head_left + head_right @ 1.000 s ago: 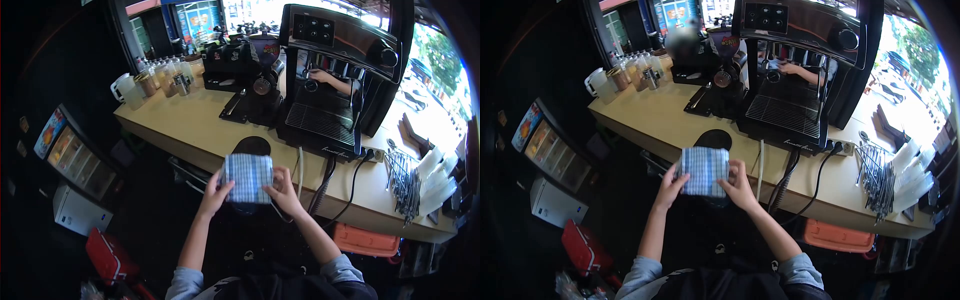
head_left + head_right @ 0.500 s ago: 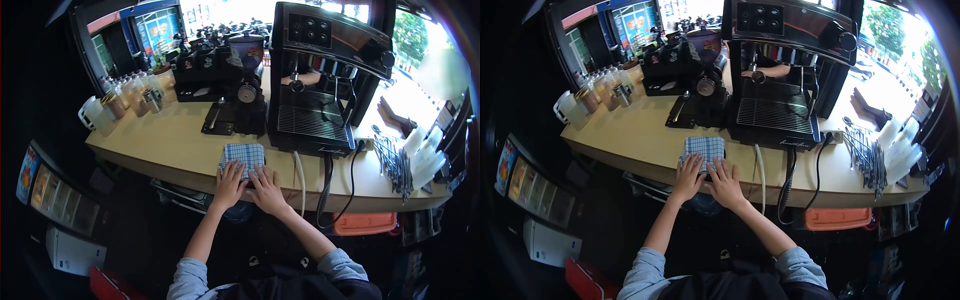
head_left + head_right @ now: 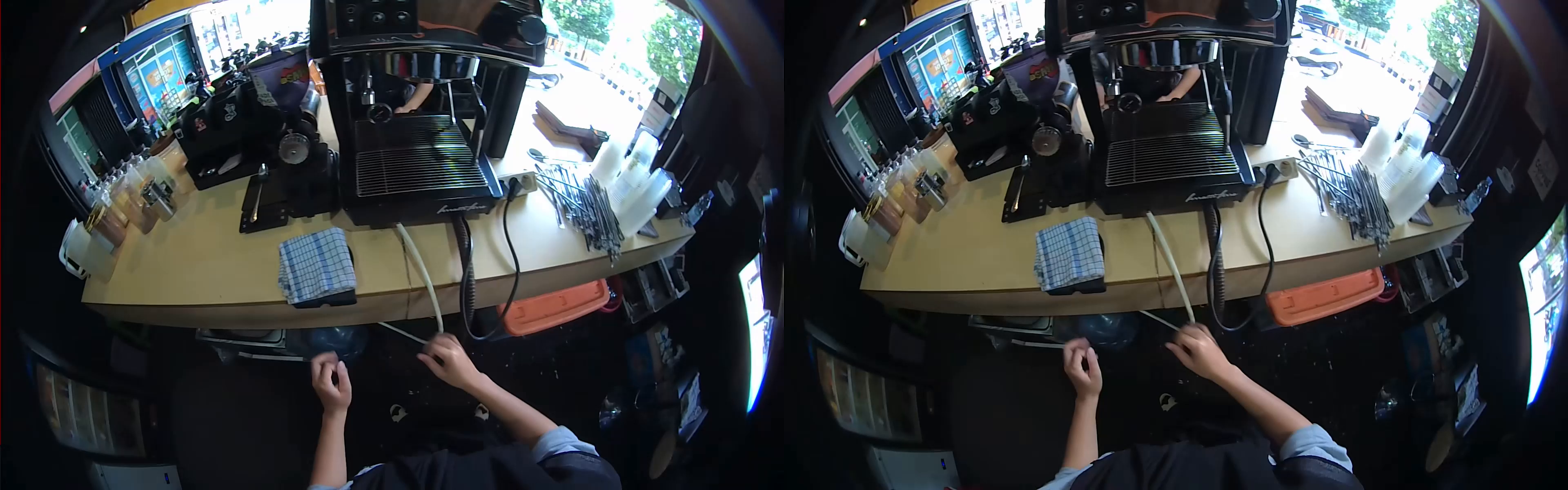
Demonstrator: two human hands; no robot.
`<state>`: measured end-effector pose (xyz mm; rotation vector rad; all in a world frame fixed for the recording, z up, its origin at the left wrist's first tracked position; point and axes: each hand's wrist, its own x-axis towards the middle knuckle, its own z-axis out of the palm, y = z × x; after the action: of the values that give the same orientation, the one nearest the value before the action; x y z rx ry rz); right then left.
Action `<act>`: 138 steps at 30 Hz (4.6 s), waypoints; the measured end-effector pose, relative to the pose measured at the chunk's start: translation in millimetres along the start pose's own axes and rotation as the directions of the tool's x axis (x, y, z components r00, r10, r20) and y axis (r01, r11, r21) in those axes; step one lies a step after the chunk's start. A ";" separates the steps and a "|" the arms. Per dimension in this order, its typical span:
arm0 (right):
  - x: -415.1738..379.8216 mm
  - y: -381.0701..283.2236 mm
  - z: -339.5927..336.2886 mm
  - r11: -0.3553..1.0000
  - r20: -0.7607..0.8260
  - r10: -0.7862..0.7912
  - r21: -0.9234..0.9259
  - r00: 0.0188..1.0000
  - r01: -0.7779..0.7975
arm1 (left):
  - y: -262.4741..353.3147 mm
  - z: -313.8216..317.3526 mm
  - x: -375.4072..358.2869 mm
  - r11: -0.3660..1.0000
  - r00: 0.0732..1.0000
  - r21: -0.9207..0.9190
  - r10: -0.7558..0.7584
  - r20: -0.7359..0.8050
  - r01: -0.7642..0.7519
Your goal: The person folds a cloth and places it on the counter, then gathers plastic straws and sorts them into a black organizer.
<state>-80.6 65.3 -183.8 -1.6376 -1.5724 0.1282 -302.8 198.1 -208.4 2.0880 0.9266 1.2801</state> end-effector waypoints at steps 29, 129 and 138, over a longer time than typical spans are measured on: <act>-524.3 134.6 -132.9 0.097 0.019 0.992 0.515 0.125 -0.852 | 201.5 255.6 -125.1 0.926 0.581 -0.305 0.126 0.804 0.221; 88.7 314.2 -483.5 0.745 -0.053 0.460 -0.520 0.886 -0.418 | 331.8 514.8 176.7 0.991 0.893 0.079 -0.130 0.431 0.106; 38.3 311.5 -462.4 0.807 -0.187 0.488 -0.277 0.853 -0.522 | 398.4 536.2 155.0 0.979 0.827 0.071 0.120 0.549 -0.190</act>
<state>444.2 -82.2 -60.7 -2.2607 -1.0738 0.0642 344.2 25.1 -61.0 2.4732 0.5949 0.6312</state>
